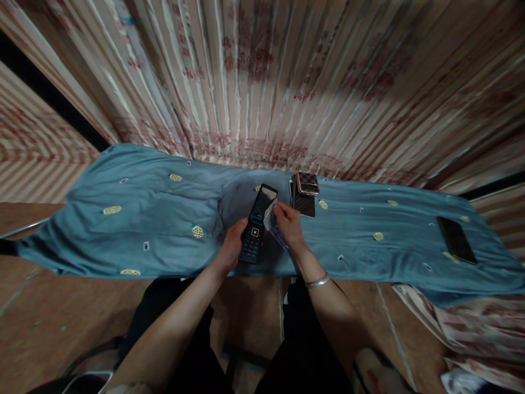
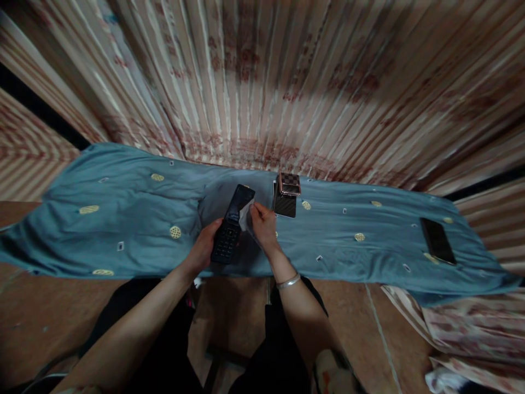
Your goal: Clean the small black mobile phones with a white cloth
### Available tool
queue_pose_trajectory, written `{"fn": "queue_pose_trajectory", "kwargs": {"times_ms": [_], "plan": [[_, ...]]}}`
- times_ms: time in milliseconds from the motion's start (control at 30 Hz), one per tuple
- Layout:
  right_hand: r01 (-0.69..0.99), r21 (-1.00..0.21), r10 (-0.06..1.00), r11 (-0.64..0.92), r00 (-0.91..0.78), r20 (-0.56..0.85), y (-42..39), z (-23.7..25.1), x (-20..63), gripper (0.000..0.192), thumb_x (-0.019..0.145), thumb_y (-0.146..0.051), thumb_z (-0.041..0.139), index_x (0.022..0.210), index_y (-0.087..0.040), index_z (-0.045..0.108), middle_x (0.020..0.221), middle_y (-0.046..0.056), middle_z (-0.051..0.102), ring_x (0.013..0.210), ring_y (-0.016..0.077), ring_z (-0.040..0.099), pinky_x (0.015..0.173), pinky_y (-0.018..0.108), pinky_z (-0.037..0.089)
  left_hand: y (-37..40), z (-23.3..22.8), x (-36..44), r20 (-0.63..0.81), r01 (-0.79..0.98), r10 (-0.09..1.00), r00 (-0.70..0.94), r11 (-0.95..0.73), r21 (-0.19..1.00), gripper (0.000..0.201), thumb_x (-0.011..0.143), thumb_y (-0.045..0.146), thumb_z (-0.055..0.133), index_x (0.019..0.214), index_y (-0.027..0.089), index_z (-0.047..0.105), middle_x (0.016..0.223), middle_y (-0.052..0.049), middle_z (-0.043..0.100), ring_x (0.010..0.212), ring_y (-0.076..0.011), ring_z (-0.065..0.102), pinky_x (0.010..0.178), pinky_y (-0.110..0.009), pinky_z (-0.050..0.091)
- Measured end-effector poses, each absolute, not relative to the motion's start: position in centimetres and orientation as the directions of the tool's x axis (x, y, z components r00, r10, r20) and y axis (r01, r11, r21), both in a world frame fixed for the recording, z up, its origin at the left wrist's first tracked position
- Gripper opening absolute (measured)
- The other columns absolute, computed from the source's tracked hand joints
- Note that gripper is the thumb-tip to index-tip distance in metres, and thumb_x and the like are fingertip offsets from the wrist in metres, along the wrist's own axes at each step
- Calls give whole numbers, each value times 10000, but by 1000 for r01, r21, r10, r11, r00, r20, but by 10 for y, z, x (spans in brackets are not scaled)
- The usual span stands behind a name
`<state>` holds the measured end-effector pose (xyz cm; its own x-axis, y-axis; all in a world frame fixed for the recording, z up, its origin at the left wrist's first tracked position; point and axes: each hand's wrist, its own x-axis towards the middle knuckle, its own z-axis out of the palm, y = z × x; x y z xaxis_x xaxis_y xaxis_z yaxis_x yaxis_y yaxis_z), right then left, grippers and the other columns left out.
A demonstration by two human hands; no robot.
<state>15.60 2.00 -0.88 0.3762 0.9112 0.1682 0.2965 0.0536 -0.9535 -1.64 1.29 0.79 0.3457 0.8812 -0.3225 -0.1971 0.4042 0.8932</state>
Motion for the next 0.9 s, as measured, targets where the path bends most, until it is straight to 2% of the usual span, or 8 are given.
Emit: {"fn": "queue_pose_trajectory", "kwargs": {"times_ms": [133, 233, 333, 400, 533, 633, 767, 900], "plan": [[316, -947, 934, 56, 320, 161, 14, -14, 139, 461, 896, -580, 544, 583, -249, 475, 547, -52, 389, 586, 138, 398, 550, 268, 305, 20, 6, -20, -287, -199, 919, 270, 344, 917, 418, 795, 574, 646, 912, 174, 684, 708, -11, 695, 749, -215, 695, 625, -287, 525], [324, -944, 944, 62, 287, 161, 10, -18, 127, 451, 896, -593, 514, 610, -244, 506, 552, -57, 417, 567, 130, 395, 558, 269, 301, 25, 4, -23, -245, -209, 949, 198, 285, 935, 367, 790, 526, 646, 871, 170, 692, 802, -28, 743, 915, -221, 704, 754, -281, 534], [322, -945, 948, 62, 276, 156, 11, -20, 124, 451, 889, -598, 515, 609, -245, 502, 552, -64, 412, 555, 124, 394, 566, 269, 300, 26, 4, -25, -252, -235, 947, 197, 296, 926, 369, 779, 521, 655, 878, 168, 689, 885, -43, 766, 1002, -231, 706, 820, -291, 545], [299, -952, 942, 64, 296, 156, 14, -20, 128, 448, 878, -596, 531, 601, -245, 500, 553, -65, 403, 555, 124, 394, 565, 269, 308, 23, 5, -25, -281, -242, 933, 223, 333, 912, 395, 770, 538, 668, 901, 166, 684, 863, -41, 761, 960, -233, 720, 785, -298, 562], [264, -962, 924, 68, 347, 161, 23, -15, 143, 430, 871, -575, 555, 599, -244, 511, 571, -54, 414, 585, 134, 408, 567, 267, 337, 13, 7, -23, -370, -248, 869, 327, 457, 854, 506, 742, 618, 698, 960, 162, 672, 751, -34, 729, 751, -231, 733, 607, -303, 566], [239, -970, 908, 52, 392, 146, 28, -12, 151, 427, 865, -557, 591, 589, -246, 492, 566, -55, 394, 592, 134, 396, 552, 263, 326, 7, 7, -23, -380, -258, 846, 375, 489, 833, 551, 718, 656, 721, 947, 157, 671, 722, -42, 724, 674, -220, 718, 553, -296, 553], [233, -971, 917, 62, 371, 148, 26, -11, 145, 448, 857, -591, 585, 588, -246, 488, 565, -61, 368, 573, 127, 359, 543, 267, 297, 7, 7, -29, -385, -263, 849, 361, 489, 832, 539, 705, 645, 737, 927, 160, 662, 720, -37, 720, 654, -211, 711, 544, -292, 551], [277, -959, 955, 59, 266, 136, 15, -16, 125, 465, 866, -623, 560, 597, -249, 500, 551, -55, 390, 573, 135, 387, 548, 269, 301, 13, 6, -39, -365, -266, 888, 278, 437, 860, 443, 742, 579, 712, 906, 171, 659, 703, -10, 691, 751, -215, 721, 606, -284, 556]]}}
